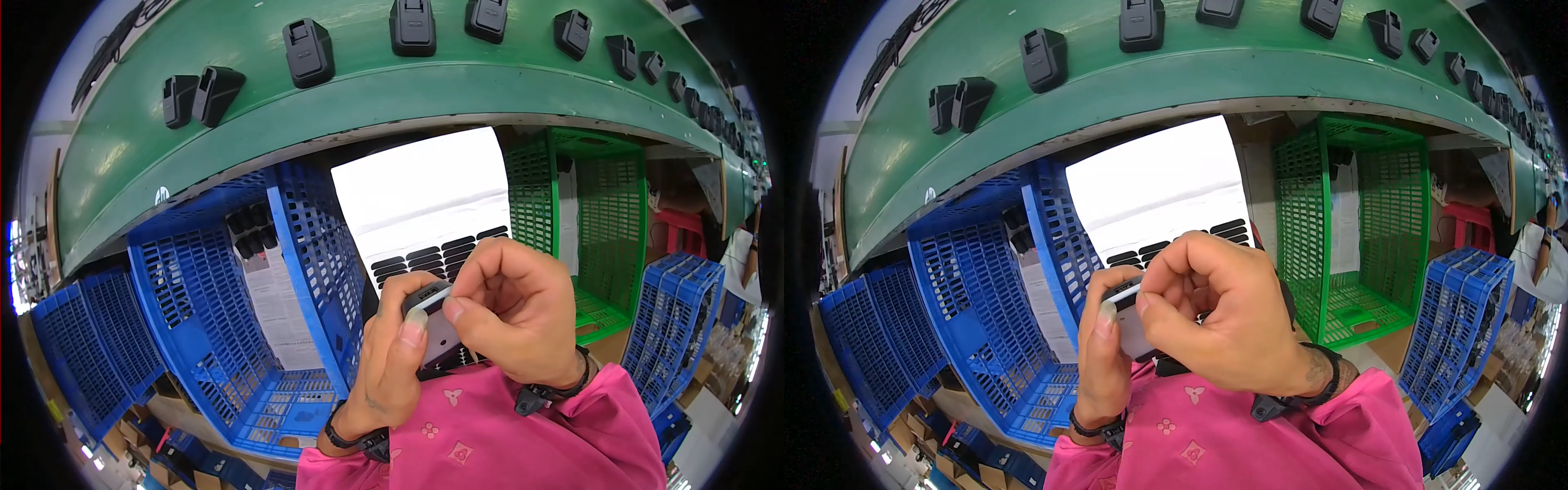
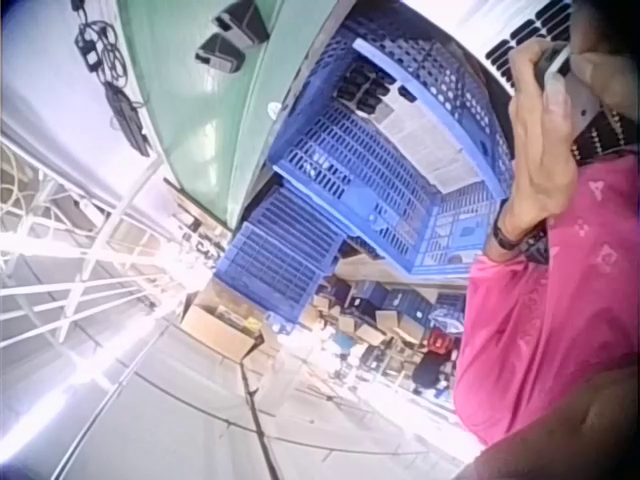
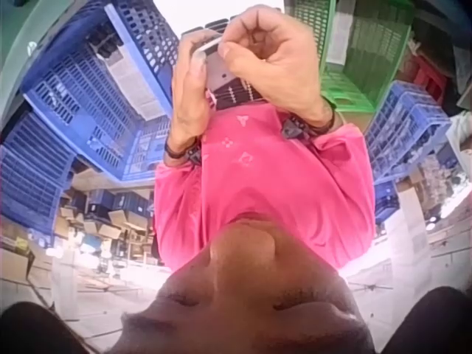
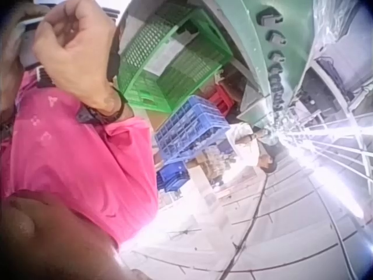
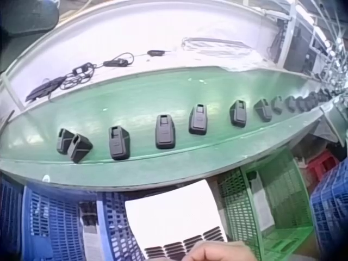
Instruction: The person peels a black adhesive strip from a sheet, applies it to the back of a white electronic device, and presses it down. After repeating this for several devices, they place the finished items onto a green conveyor belt.
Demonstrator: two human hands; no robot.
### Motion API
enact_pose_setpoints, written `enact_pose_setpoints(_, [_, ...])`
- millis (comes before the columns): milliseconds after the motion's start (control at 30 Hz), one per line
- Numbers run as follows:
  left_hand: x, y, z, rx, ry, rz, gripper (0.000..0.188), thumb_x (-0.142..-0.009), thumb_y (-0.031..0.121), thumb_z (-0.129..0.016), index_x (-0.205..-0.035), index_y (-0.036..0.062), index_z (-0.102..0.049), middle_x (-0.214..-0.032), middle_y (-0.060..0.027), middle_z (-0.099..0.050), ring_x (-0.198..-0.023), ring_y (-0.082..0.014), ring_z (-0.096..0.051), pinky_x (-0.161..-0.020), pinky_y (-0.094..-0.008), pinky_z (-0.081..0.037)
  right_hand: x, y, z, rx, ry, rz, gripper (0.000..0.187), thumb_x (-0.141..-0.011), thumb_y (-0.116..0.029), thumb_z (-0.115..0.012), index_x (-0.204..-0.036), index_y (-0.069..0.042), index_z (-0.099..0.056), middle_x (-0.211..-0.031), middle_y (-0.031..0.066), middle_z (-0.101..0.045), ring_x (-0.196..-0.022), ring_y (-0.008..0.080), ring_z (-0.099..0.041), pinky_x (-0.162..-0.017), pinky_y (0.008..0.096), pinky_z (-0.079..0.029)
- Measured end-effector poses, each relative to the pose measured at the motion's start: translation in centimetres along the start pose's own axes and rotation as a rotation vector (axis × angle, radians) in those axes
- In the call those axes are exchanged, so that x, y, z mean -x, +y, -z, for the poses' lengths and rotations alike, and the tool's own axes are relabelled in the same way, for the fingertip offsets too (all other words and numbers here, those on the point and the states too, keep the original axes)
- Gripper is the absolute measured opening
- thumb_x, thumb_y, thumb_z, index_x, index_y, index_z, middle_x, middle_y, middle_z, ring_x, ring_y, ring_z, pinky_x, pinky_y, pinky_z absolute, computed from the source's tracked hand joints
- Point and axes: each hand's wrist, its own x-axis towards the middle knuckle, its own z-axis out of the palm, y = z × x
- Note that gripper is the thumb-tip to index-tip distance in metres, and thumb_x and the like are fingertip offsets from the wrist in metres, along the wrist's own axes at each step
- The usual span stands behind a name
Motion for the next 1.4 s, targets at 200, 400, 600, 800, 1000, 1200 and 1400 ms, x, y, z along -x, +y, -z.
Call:
enact_pose_setpoints(200, [-0.1, -0.9, 0.0, 0.009, -0.002, 0.013, 0.047, -0.090, 0.035, -0.032, -0.115, -0.0032, -0.045, -0.082, -0.0118, -0.056, -0.069, -0.0139, -0.050, -0.064, -0.0287, -0.040, -0.1, 0.4, 0.1, 0.027, 0.035, -0.028, 0.012, -0.077, 0.009, -0.061, -0.085, 0.004, -0.053, -0.073, 0.0023, -0.054, -0.058, 0.0036, -0.052, -0.051, 0.0173, -0.043])
enact_pose_setpoints(400, [-0.2, -1.0, 0.0, 0.153, -0.013, 0.081, 0.048, -0.094, 0.039, -0.029, -0.117, -0.0012, -0.043, -0.096, -0.0095, -0.056, -0.083, -0.0131, -0.053, -0.073, -0.0253, -0.043, 0.2, -0.2, -0.2, -0.101, 0.186, 0.021, 0.006, -0.083, 0.003, -0.057, -0.088, 0.004, -0.054, -0.072, 0.0034, -0.054, -0.056, 0.0075, -0.054, -0.051, 0.0190, -0.046])
enact_pose_setpoints(600, [-0.3, -1.1, -0.3, 0.383, -0.040, 0.137, 0.047, -0.095, 0.044, -0.031, -0.114, 0.0025, -0.044, -0.095, -0.0081, -0.056, -0.085, -0.0137, -0.056, -0.073, -0.0260, -0.046, -0.3, -0.2, 0.1, 0.065, 0.071, 0.013, 0.021, -0.090, -0.010, -0.050, -0.102, 0.005, -0.059, -0.071, 0.0034, -0.058, -0.059, 0.0053, -0.052, -0.054, 0.0193, -0.042])
enact_pose_setpoints(800, [-0.6, -1.1, -0.2, 0.237, -0.006, 0.053, 0.047, -0.095, 0.043, -0.029, -0.113, 0.0019, -0.043, -0.093, -0.0117, -0.057, -0.080, -0.0172, -0.059, -0.068, -0.0283, -0.049, -1.4, 1.3, 0.6, 0.441, -0.084, 0.219, 0.022, -0.089, -0.013, -0.053, -0.095, 0.004, -0.065, -0.070, 0.0059, -0.062, -0.059, 0.0076, -0.055, -0.052, 0.0221, -0.042])
enact_pose_setpoints(1000, [0.0, -2.0, 1.7, 0.311, -0.015, 0.109, 0.047, -0.097, 0.042, -0.028, -0.119, 0.0015, -0.037, -0.107, -0.0136, -0.054, -0.093, -0.0157, -0.057, -0.076, -0.0256, -0.048, -2.3, 0.2, -0.5, 0.178, -0.192, -0.169, 0.022, -0.091, -0.014, -0.052, -0.095, 0.003, -0.065, -0.071, 0.0030, -0.062, -0.058, 0.0054, -0.052, -0.051, 0.0206, -0.041])
enact_pose_setpoints(1200, [2.1, -1.1, 4.3, 0.490, -0.110, -0.148, 0.088, -0.072, 0.000, -0.065, -0.143, 0.0075, -0.014, -0.111, -0.0137, -0.050, -0.084, -0.0158, -0.056, -0.065, -0.0242, -0.044, -3.0, 2.4, -1.9, -0.137, -0.068, -0.155, 0.021, -0.093, -0.021, -0.053, -0.087, -0.001, -0.058, -0.069, 0.0012, -0.060, -0.055, 0.0044, -0.052, -0.046, 0.0189, -0.041])
enact_pose_setpoints(1400, [2.1, -1.8, 9.1, -0.426, 0.188, -0.439, 0.059, -0.063, 0.008, -0.076, -0.119, 0.0074, -0.057, -0.109, -0.0124, -0.058, -0.087, -0.0204, -0.057, -0.069, -0.0291, -0.047, -3.1, 4.3, -5.8, -0.358, -0.266, -0.587, 0.025, -0.096, -0.025, -0.049, -0.086, -0.003, -0.053, -0.066, 0.0031, -0.057, -0.050, 0.0094, -0.054, -0.041, 0.0188, -0.039])
